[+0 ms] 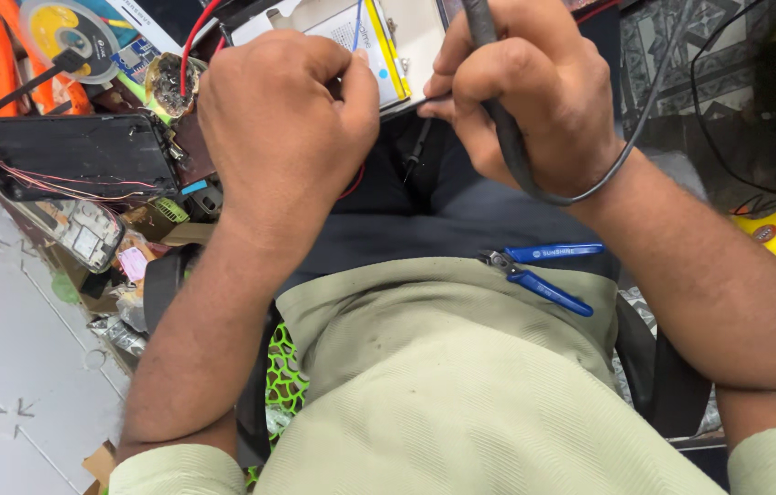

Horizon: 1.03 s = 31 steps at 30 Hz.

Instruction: The person applies adhesive to a small electronic device, places a battery inside, and secures it. They then strip and solder wires to the device, using pliers and a soldering iron. The task involves careful handling of small components and tools.

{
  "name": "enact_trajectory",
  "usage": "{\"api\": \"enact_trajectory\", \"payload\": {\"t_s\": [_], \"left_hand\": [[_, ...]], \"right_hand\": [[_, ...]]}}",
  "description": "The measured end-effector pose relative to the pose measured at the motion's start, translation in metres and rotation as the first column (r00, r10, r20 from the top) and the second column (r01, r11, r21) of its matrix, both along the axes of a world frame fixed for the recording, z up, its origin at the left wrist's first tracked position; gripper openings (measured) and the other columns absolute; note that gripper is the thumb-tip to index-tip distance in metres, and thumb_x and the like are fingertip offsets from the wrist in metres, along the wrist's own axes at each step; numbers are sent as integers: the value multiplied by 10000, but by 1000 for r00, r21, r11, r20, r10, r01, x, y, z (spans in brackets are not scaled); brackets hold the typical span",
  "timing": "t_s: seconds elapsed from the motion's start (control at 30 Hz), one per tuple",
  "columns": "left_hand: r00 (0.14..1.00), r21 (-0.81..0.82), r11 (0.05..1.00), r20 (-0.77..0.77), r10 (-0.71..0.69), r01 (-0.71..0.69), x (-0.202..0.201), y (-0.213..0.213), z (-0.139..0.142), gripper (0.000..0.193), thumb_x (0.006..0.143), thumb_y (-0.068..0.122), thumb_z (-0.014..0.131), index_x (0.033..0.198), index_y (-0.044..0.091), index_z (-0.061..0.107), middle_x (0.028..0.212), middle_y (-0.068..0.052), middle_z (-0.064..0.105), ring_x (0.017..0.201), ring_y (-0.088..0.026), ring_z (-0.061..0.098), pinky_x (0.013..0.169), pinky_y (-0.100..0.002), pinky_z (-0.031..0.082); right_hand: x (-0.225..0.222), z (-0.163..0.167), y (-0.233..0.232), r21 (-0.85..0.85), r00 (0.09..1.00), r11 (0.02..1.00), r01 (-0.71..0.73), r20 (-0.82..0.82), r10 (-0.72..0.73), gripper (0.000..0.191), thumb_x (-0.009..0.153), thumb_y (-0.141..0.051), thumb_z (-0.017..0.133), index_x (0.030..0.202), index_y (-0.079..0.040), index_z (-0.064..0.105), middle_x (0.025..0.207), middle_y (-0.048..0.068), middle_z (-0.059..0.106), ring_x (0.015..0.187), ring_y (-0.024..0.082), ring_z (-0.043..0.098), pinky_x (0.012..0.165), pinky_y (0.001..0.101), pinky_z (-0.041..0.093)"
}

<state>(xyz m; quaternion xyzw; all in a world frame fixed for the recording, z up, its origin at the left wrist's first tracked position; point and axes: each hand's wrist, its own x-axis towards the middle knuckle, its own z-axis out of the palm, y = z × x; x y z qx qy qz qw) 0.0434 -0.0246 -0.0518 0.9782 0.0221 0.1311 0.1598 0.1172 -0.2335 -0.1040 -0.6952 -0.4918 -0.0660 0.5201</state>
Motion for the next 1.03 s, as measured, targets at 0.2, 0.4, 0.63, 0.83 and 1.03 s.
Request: {"api": "enact_trajectory", "payload": {"t_s": [0.2, 0.4, 0.63, 0.83, 1.03], "left_hand": [[1000, 6, 1000, 10, 8, -8, -3, -9, 1, 92, 876, 123, 755, 813, 59, 777, 750, -128, 666, 694, -336, 675, 643, -449, 520], [1000, 32, 999, 6, -5, 4, 3, -11, -5, 97, 851, 123, 766, 783, 53, 768, 742, -128, 659, 679, -340, 669, 620, -449, 514], [999, 46, 998, 15, -32, 31, 9, -21, -4, 121, 873, 156, 809, 874, 43, 765, 789, -122, 633, 734, -342, 669, 643, -464, 511], [999, 75, 997, 38, -9, 6, 8, -25, -2, 127, 954, 155, 780, 915, 38, 750, 756, -132, 614, 699, -339, 654, 599, -470, 486], [998, 194, 979, 17, 59, -61, 5, -23, -15, 184, 965, 189, 780, 841, 69, 718, 793, -109, 645, 737, -330, 669, 626, -468, 507]], "right_hand": [[1, 1, -1, 22, 1000, 1000, -21, 21, 20, 383, 1017, 193, 755, 1073, -64, 476, 1114, 101, 595, 998, 176, 715, 820, 250, 623], [0, 1, -2, 17, 1000, 1000, -7, 9, 7, 383, 997, 159, 783, 1058, -58, 474, 1079, 100, 603, 965, 182, 710, 787, 261, 604], [1, 0, -1, 26, 1000, 1000, -4, 9, 4, 378, 1005, 189, 747, 1083, -58, 472, 1106, 99, 602, 975, 160, 719, 809, 246, 609], [1, 1, -1, 38, 1000, 999, -8, -8, 8, 394, 985, 157, 792, 1067, -60, 473, 1075, 90, 609, 946, 171, 710, 794, 259, 587], [1, 3, -1, 14, 1000, 1000, 4, -14, -4, 396, 990, 151, 799, 1072, -66, 478, 1080, 85, 616, 962, 172, 711, 807, 259, 588]]}}
